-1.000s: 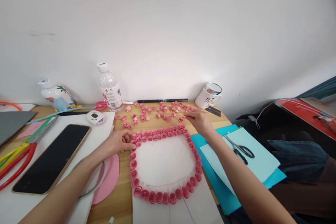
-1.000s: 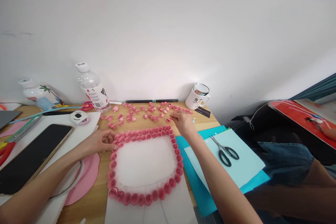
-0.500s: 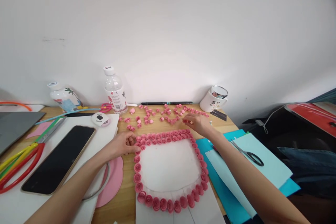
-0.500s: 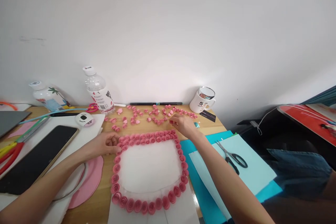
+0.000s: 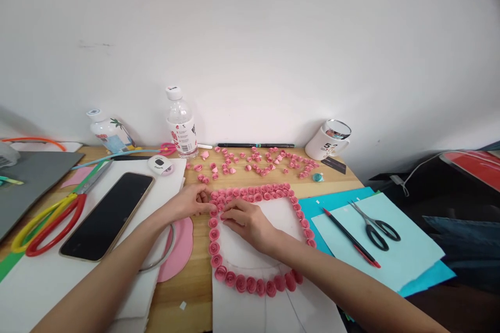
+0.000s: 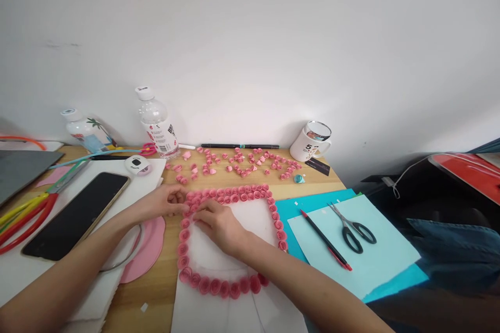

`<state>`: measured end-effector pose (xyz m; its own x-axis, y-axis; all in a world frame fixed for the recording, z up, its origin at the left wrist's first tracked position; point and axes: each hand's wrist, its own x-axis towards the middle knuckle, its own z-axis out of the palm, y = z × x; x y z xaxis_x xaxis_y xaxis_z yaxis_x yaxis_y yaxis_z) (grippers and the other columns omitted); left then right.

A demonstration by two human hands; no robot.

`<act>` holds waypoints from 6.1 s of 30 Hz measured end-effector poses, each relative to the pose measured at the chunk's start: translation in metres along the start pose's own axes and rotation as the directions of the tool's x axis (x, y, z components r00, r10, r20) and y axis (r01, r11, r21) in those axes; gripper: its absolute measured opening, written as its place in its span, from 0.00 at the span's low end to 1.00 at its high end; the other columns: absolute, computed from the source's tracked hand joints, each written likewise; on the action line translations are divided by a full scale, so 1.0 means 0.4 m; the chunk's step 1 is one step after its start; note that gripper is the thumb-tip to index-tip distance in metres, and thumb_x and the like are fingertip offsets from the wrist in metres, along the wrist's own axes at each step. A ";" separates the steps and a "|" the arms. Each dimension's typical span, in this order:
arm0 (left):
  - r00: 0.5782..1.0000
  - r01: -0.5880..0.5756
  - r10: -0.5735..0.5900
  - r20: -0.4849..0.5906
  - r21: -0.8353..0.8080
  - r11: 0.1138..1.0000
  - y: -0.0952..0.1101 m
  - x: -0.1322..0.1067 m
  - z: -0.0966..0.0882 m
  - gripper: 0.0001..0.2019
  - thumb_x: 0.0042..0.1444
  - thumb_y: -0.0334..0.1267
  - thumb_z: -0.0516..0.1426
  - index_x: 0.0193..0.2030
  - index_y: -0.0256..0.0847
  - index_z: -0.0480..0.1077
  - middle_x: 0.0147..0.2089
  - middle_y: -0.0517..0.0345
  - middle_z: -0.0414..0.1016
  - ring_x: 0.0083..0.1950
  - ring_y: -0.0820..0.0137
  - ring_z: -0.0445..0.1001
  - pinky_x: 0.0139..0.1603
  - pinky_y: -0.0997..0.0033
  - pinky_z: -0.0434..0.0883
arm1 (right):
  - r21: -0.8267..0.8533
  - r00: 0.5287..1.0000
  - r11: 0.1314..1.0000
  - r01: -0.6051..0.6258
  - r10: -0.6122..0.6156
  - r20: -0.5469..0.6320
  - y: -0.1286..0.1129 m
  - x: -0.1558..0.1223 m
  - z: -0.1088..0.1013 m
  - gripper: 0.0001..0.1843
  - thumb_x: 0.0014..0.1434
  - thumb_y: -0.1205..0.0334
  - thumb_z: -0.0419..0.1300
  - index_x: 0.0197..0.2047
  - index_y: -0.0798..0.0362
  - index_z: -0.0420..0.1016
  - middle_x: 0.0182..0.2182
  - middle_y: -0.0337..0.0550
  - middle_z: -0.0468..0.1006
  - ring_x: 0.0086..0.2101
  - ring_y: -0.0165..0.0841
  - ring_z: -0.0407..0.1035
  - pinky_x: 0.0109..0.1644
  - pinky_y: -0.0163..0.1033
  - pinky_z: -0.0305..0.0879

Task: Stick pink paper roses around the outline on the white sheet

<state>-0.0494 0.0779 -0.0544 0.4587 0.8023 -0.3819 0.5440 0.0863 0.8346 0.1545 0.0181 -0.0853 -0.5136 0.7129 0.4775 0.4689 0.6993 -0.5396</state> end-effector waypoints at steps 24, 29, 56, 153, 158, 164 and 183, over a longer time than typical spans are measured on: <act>0.999 -0.040 0.040 -0.005 0.051 0.998 0.012 -0.001 0.003 0.19 0.38 0.51 0.63 0.28 0.40 0.64 0.22 0.65 0.65 0.25 0.73 0.63 0.24 0.74 0.60 | -0.368 0.986 0.916 0.159 -0.129 0.104 0.004 -0.016 0.027 0.12 0.63 0.71 0.49 0.41 0.54 0.72 0.40 0.47 0.73 0.36 0.31 0.66 0.31 0.34 0.65; 0.999 -0.054 0.054 -0.004 0.055 0.997 -0.002 0.005 0.001 0.20 0.38 0.52 0.63 0.28 0.39 0.64 0.22 0.65 0.65 0.25 0.73 0.63 0.24 0.74 0.60 | -0.427 0.960 0.863 0.271 -0.207 0.191 -0.003 -0.011 0.015 0.15 0.63 0.73 0.45 0.43 0.59 0.71 0.38 0.51 0.74 0.36 0.33 0.66 0.31 0.36 0.68; 1.000 -0.004 0.005 -0.008 0.112 0.994 0.015 0.000 -0.001 0.19 0.40 0.51 0.61 0.31 0.39 0.63 0.25 0.65 0.64 0.26 0.73 0.61 0.27 0.73 0.59 | -0.347 0.989 0.928 0.134 -0.148 -0.015 0.076 0.024 -0.082 0.16 0.62 0.74 0.47 0.46 0.58 0.73 0.40 0.53 0.78 0.38 0.35 0.72 0.37 0.37 0.69; 0.995 -0.099 0.102 -0.017 0.132 0.986 -0.003 0.002 0.010 0.29 0.46 0.59 0.57 0.45 0.35 0.67 0.25 0.63 0.65 0.25 0.71 0.64 0.25 0.72 0.60 | -0.372 0.989 0.921 0.114 -0.068 0.133 -0.033 -0.034 0.019 0.13 0.59 0.76 0.48 0.36 0.56 0.71 0.35 0.48 0.71 0.33 0.33 0.65 0.32 0.36 0.66; 0.996 -0.088 0.092 -0.014 0.156 0.984 -0.001 0.002 0.012 0.28 0.46 0.58 0.56 0.44 0.36 0.66 0.25 0.64 0.63 0.25 0.70 0.64 0.25 0.72 0.60 | -0.469 0.929 0.841 0.271 -0.101 0.356 -0.044 -0.029 0.016 0.13 0.57 0.77 0.46 0.36 0.60 0.71 0.33 0.51 0.69 0.29 0.33 0.62 0.24 0.35 0.60; 0.995 -0.085 0.091 -0.028 0.179 0.980 0.003 0.005 0.011 0.26 0.45 0.58 0.56 0.41 0.37 0.66 0.23 0.65 0.62 0.25 0.70 0.63 0.25 0.73 0.59 | -0.472 0.874 0.807 0.356 -0.109 0.473 -0.053 -0.013 0.004 0.12 0.57 0.76 0.47 0.34 0.60 0.70 0.31 0.51 0.69 0.29 0.34 0.60 0.24 0.37 0.60; 0.998 -0.049 0.053 -0.034 0.114 0.992 -0.028 0.016 0.009 0.33 0.43 0.60 0.57 0.48 0.35 0.66 0.25 0.64 0.64 0.24 0.70 0.66 0.25 0.71 0.63 | -0.403 0.888 0.816 -0.414 0.460 0.020 0.164 0.269 -0.117 0.11 0.57 0.72 0.55 0.37 0.55 0.79 0.36 0.48 0.79 0.38 0.34 0.72 0.41 0.34 0.62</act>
<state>-0.0500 0.0800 -0.0676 0.4627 0.8256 -0.3230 0.5971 -0.0210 0.8019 0.1637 0.1430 -0.0367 -0.2545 0.9535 0.1613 0.8852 0.2969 -0.3583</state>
